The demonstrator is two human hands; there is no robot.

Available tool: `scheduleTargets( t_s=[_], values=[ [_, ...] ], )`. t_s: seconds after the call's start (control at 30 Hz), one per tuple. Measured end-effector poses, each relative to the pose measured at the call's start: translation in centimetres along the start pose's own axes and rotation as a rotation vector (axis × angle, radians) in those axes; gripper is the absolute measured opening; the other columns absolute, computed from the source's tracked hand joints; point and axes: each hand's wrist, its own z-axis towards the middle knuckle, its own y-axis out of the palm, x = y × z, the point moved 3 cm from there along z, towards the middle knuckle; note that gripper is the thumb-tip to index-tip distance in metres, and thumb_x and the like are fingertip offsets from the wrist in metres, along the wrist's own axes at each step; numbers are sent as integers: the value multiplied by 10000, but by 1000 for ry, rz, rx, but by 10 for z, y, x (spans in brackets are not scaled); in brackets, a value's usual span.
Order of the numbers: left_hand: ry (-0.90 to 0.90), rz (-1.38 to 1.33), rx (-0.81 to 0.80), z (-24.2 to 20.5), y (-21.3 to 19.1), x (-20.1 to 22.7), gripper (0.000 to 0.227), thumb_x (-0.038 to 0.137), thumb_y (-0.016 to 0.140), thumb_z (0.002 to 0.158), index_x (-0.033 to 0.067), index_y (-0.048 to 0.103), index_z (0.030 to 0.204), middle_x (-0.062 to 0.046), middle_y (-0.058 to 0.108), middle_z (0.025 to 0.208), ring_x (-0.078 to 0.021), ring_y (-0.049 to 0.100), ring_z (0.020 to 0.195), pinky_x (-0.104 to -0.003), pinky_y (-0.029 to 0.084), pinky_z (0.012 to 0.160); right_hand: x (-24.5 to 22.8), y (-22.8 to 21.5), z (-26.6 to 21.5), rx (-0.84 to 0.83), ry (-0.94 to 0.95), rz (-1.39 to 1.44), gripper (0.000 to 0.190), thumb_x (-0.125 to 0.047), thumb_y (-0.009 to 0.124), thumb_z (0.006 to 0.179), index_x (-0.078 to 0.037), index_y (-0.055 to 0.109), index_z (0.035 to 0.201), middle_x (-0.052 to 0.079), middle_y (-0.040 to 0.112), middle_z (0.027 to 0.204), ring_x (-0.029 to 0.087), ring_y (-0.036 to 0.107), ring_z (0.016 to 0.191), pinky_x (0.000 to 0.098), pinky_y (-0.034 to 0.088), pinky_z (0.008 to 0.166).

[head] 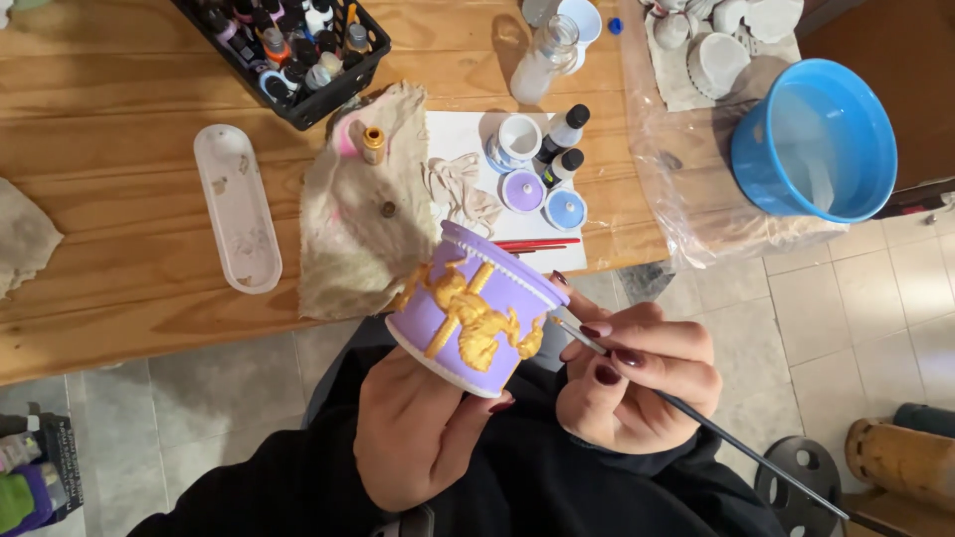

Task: Carefully applying gold paint to the decorative details of a carousel-themed ceramic object using a fine paintbrush.

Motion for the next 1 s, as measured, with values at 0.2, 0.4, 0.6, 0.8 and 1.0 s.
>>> scheduleTargets(
  t_s=[0.2,0.4,0.6,0.8,1.0],
  values=[
    [57,-1,-26,-3,1,0,180,110,799,862,29,720,1001,-108,754,1023,-306,752,926,-394,581,835,7,-6,-1,45,-98,52,193,-111,642,1016,-20,496,1102,145,575,1043,205,659,647,443,682,767],
    [49,-19,-6,-2,2,1,207,104,808,855,18,719,1020,-114,757,1041,-306,756,937,-390,584,839,8,-10,-4,38,-176,52,213,-118,642,993,-14,485,1094,152,581,1014,196,680,674,439,683,764],
    [56,-17,-26,-4,2,-1,202,100,809,848,33,724,1018,-106,760,1045,-296,758,944,-394,585,854,6,-8,-4,13,-148,40,206,-95,639,995,-18,476,1096,153,584,1026,207,680,703,466,680,796],
    [64,-13,-19,-2,3,0,207,99,808,858,21,721,1029,-113,761,1065,-302,760,977,-399,588,892,8,-10,-5,28,-136,23,203,-100,640,994,-20,479,1088,147,590,1019,206,679,707,464,682,793],
    [65,-12,-19,-1,3,1,195,98,802,860,31,720,1024,-109,761,1067,-300,762,984,-402,587,898,6,-10,-3,-37,-104,10,216,-93,643,1006,-22,464,1103,154,583,1048,218,700,734,474,671,849]
  ],
)
